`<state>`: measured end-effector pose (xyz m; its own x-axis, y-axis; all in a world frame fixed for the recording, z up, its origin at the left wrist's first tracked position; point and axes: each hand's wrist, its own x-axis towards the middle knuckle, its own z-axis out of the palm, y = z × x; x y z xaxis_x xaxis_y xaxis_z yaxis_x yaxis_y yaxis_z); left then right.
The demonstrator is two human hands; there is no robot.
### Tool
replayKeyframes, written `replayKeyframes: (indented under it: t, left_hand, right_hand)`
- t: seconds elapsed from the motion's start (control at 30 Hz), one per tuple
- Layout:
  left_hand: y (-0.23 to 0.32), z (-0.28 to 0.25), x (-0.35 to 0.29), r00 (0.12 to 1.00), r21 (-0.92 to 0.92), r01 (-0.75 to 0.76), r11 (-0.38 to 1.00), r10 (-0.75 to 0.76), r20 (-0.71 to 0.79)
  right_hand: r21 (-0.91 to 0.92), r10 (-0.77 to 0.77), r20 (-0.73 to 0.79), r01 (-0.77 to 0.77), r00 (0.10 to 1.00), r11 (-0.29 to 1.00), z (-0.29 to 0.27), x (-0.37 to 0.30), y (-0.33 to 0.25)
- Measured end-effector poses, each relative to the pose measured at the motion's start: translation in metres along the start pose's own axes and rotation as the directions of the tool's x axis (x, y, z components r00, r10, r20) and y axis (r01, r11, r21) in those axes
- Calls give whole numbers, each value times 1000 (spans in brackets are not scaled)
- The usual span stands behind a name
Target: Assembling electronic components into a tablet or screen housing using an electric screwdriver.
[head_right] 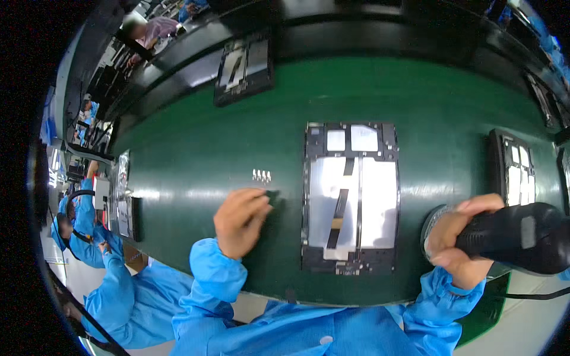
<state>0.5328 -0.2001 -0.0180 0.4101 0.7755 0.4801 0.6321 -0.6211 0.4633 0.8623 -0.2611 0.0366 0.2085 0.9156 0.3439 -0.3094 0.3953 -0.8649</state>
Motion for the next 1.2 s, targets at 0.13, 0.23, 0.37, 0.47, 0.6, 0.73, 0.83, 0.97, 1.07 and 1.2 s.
replayKeyframes:
  t: [0.13,0.23,0.37,0.47,0.6,0.73,0.83,0.97,1.07,1.2]
  left_hand:
    - [-29,-18,20,951,-48,294,955,-287,119]
    - [-33,-29,48,888,46,355,934,-352,297]
    - [-36,-38,67,869,-49,285,957,-236,435]
    - [-26,-45,79,747,-24,435,900,-346,568]
    - [-29,-51,81,596,-346,760,549,-380,707]
    - [-33,-63,88,655,-30,491,871,-346,671]
    - [-14,-58,87,801,56,322,945,-303,516]
    - [12,-43,78,907,164,164,973,-214,362]
    - [30,-41,80,959,44,20,999,-32,280]
    - [78,-12,96,999,-273,-41,961,40,-9]
  right_hand:
    - [23,28,-40,-27,999,999,2,-5,-8]
    - [22,-9,-33,9,999,1000,1,-1,-11]
    - [31,-25,-2,25,1000,999,0,5,-23]
    - [50,-15,-12,16,1000,999,0,3,-34]
    - [36,1,-1,-1,1000,999,0,1,-42]
    - [58,12,19,-13,1000,998,11,0,-48]
    - [74,22,12,-23,1000,997,12,-1,-53]
    - [68,66,8,-67,998,995,-4,-3,-56]
    - [176,-37,79,22,996,984,-12,3,-61]
    - [-67,-48,160,60,986,996,-27,9,-88]
